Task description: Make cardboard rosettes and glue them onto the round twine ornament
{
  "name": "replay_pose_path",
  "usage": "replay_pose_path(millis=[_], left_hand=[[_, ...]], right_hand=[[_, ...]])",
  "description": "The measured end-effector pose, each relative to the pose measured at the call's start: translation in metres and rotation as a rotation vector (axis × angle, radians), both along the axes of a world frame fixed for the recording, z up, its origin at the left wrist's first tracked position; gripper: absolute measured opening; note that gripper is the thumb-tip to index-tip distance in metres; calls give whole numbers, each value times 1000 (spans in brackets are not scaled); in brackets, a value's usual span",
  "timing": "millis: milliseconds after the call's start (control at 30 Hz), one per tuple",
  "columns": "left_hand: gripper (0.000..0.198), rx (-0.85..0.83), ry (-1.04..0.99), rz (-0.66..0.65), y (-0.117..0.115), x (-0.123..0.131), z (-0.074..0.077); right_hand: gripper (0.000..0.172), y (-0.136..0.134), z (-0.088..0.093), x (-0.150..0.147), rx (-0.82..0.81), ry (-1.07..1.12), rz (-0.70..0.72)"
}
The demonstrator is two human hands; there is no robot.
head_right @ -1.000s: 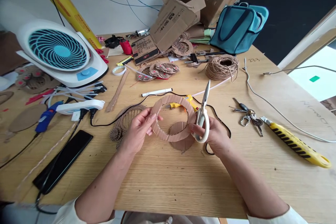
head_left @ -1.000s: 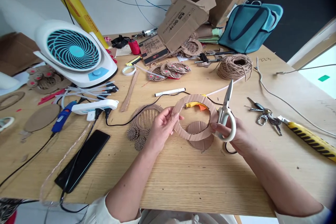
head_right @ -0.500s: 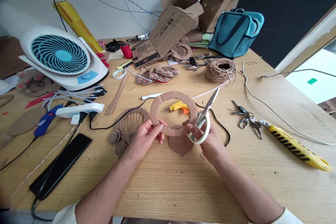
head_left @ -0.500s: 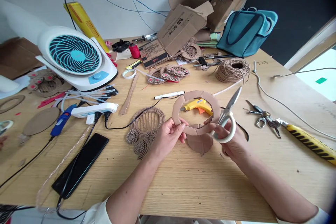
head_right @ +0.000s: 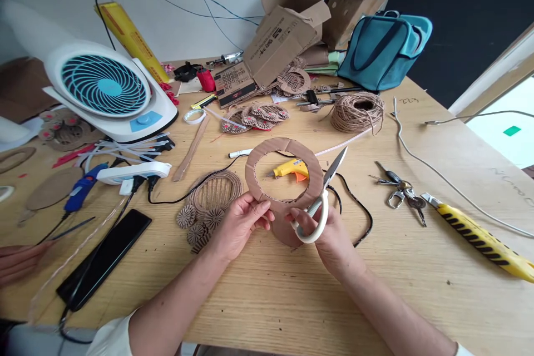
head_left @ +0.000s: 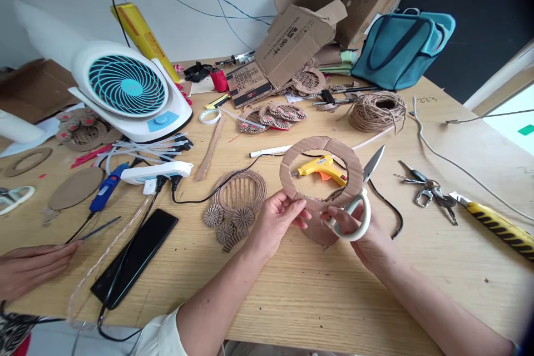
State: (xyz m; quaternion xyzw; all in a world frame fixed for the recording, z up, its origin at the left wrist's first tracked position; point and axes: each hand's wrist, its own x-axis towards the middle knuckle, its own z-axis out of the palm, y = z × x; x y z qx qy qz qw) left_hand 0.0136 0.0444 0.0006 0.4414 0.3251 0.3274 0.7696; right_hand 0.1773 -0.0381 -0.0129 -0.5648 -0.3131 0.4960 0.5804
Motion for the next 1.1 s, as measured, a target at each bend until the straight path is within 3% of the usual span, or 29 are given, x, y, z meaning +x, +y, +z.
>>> replay_pose_path(millis=[200, 300, 467, 733, 1000, 1100], left_hand=[[38, 11, -32, 73, 11, -10, 11], [40, 33, -35, 48, 13, -13, 14], [34, 45, -4, -5, 15, -16, 17], [33, 26, -22, -58, 17, -18, 11], [42, -45, -92, -95, 14, -16, 12], [44, -46, -121, -113, 14, -15, 10]], right_hand=[[39, -3, 22, 24, -57, -204, 205], [45, -6, 33, 42, -115, -249, 393], [49, -13, 33, 56, -200, -277, 666], [44, -17, 27, 47, -256, -350, 778], [61, -21, 29, 46, -318, -418, 667], [58, -20, 27, 49, -326, -464, 713]])
